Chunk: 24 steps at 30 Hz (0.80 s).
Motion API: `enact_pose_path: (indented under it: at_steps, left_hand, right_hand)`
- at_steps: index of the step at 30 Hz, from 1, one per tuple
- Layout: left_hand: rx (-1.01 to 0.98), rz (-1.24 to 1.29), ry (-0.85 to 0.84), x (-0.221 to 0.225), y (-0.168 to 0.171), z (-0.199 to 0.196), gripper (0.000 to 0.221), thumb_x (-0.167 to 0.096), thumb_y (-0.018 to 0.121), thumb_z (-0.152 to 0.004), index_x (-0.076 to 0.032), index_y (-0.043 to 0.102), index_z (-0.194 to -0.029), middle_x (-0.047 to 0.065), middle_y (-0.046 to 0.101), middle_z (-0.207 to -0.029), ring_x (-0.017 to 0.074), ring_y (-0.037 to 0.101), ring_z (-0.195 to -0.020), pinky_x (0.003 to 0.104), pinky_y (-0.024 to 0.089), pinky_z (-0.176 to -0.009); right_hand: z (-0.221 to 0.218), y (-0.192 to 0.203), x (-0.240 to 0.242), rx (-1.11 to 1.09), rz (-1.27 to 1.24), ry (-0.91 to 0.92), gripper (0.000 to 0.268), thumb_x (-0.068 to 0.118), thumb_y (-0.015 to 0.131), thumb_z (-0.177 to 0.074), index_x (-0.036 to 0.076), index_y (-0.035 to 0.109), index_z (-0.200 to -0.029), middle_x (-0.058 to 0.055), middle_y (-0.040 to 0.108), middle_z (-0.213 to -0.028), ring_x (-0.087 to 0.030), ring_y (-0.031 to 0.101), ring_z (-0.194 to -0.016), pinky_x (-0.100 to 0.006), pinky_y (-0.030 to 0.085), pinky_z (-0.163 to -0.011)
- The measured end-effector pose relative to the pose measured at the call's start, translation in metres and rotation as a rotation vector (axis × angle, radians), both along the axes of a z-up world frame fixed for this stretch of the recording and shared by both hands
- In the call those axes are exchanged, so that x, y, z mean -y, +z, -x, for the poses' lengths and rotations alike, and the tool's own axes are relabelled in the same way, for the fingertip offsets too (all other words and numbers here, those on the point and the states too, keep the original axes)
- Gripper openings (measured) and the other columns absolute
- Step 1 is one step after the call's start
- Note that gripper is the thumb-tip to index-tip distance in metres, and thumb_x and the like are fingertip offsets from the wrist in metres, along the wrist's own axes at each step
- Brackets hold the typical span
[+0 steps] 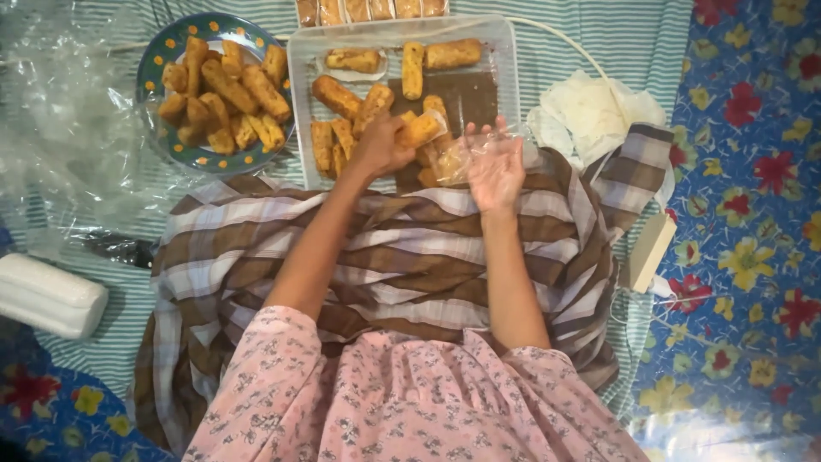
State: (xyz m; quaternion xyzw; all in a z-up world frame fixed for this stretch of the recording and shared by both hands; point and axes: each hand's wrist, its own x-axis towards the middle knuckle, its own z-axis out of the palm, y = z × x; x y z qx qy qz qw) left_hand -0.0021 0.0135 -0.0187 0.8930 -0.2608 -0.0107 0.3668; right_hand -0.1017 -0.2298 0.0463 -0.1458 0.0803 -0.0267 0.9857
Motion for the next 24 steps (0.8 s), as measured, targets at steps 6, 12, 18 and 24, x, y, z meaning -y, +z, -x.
enact_pose_path:
  at_steps: [6, 12, 18, 24]
  left_hand:
    - [-0.079, 0.272, 0.032, -0.038, 0.074, 0.027, 0.054, -0.032, 0.093, -0.07, -0.003, 0.072, -0.11, 0.02, 0.07, -0.101, 0.0385, 0.069, -0.098, 0.042, 0.057, -0.086]
    - [-0.162, 0.433, 0.068, -0.063, 0.13, 0.064, 0.058, -0.023, 0.096, -0.066, -0.007, 0.073, -0.116, 0.013, 0.07, -0.1, 0.0303, 0.071, -0.092, 0.031, 0.06, -0.071]
    - [-0.084, 0.483, -0.048, -0.07, 0.167, 0.092, 0.056, -0.022, 0.095, -0.07, -0.006, 0.073, -0.119, 0.012, 0.069, -0.102, 0.0309, 0.071, -0.095, 0.036, 0.058, -0.076]
    - [-0.08, 0.48, -0.06, -0.068, 0.178, 0.101, 0.053, -0.018, 0.092, -0.071, -0.006, 0.073, -0.118, 0.011, 0.07, -0.101, 0.0318, 0.07, -0.095, 0.036, 0.057, -0.079]
  right_hand:
    - [-0.001, 0.012, 0.001, 0.001, -0.008, -0.023, 0.053, 0.052, 0.044, -0.103, 0.017, 0.059, -0.14, -0.01, 0.071, -0.127, -0.037, 0.049, -0.143, -0.058, 0.039, -0.125]
    - [-0.002, 0.032, 0.002, 0.033, 0.033, -0.002, 0.052, 0.053, 0.044, -0.101, 0.019, 0.061, -0.138, -0.008, 0.07, -0.13, -0.034, 0.048, -0.145, -0.057, 0.036, -0.127]
    - [-0.003, 0.053, -0.01, 0.071, 0.073, 0.004, 0.053, 0.055, 0.046, -0.1, 0.019, 0.061, -0.136, -0.008, 0.069, -0.129, -0.035, 0.047, -0.145, -0.058, 0.033, -0.128]
    - [-0.003, 0.066, -0.021, 0.121, 0.1, 0.024, 0.053, 0.056, 0.047, -0.099, 0.02, 0.062, -0.136, -0.007, 0.068, -0.132, -0.034, 0.046, -0.146, -0.058, 0.033, -0.128]
